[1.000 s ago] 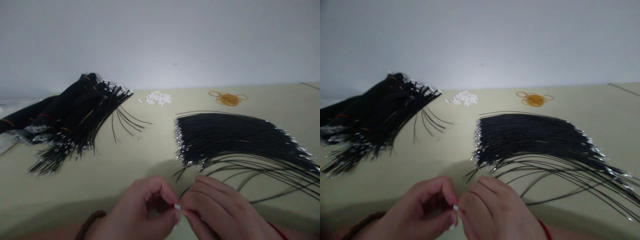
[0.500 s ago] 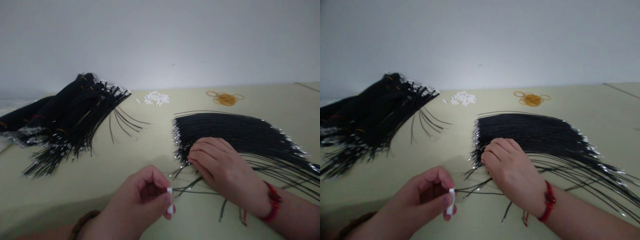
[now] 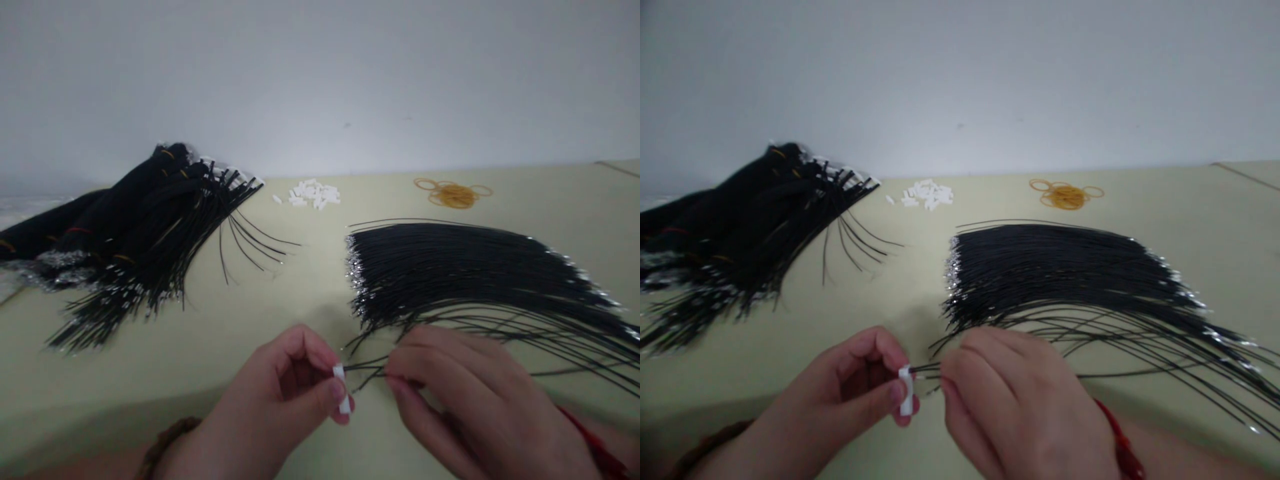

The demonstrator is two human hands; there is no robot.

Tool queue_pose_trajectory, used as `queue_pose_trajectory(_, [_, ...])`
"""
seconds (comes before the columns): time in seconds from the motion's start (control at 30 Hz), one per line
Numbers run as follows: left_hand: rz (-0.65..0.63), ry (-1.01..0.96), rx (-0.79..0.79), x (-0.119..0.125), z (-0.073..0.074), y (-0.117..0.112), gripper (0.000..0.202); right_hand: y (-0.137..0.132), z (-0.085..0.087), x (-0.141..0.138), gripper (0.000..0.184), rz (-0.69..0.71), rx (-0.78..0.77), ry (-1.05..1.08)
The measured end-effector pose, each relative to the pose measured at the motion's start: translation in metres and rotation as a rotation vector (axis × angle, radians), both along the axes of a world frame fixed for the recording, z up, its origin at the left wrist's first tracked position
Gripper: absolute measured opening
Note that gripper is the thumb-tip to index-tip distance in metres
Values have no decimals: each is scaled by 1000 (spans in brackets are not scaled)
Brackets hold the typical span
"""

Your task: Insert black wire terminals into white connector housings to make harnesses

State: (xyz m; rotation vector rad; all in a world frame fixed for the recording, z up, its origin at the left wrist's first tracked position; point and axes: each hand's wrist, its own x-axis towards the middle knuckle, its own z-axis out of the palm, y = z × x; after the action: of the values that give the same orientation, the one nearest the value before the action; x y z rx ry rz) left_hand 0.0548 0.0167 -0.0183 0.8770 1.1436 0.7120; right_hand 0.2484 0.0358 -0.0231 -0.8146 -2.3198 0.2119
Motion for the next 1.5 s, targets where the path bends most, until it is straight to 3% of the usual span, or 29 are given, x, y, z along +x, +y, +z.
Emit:
queue_pose_trajectory(0.17, [3, -37, -6, 0, 0, 0, 15, -9, -1, -8, 35, -43, 47, -9])
queue_pose_trajectory(0.73, [5, -105, -59, 2, 0, -1, 18, -11, -6, -11, 43, -59, 131, 16])
queue_pose_trajectory(0.9, [-32, -66, -94, 3, 0, -3, 19, -15, -2, -14, 38, -20, 17, -48])
queue_pose_trajectory(1.03, [-25, -57, -71, 1, 1, -2, 16, 0, 3, -5, 27, 54, -34, -6])
queue_pose_trajectory(1.13, [-2, -50, -55, 1, 2, 0, 16, 23, -1, 4, 19, -79, 13, -68])
queue_pose_trajectory(1.23, [13, -42, -57, 1, 1, 2, 16, 40, -9, 12, 23, -165, 47, -221])
queue_pose_trajectory(1.5, [3, -56, -46, -3, -5, 0, 14, 39, -11, 13, 27, -104, 138, -181])
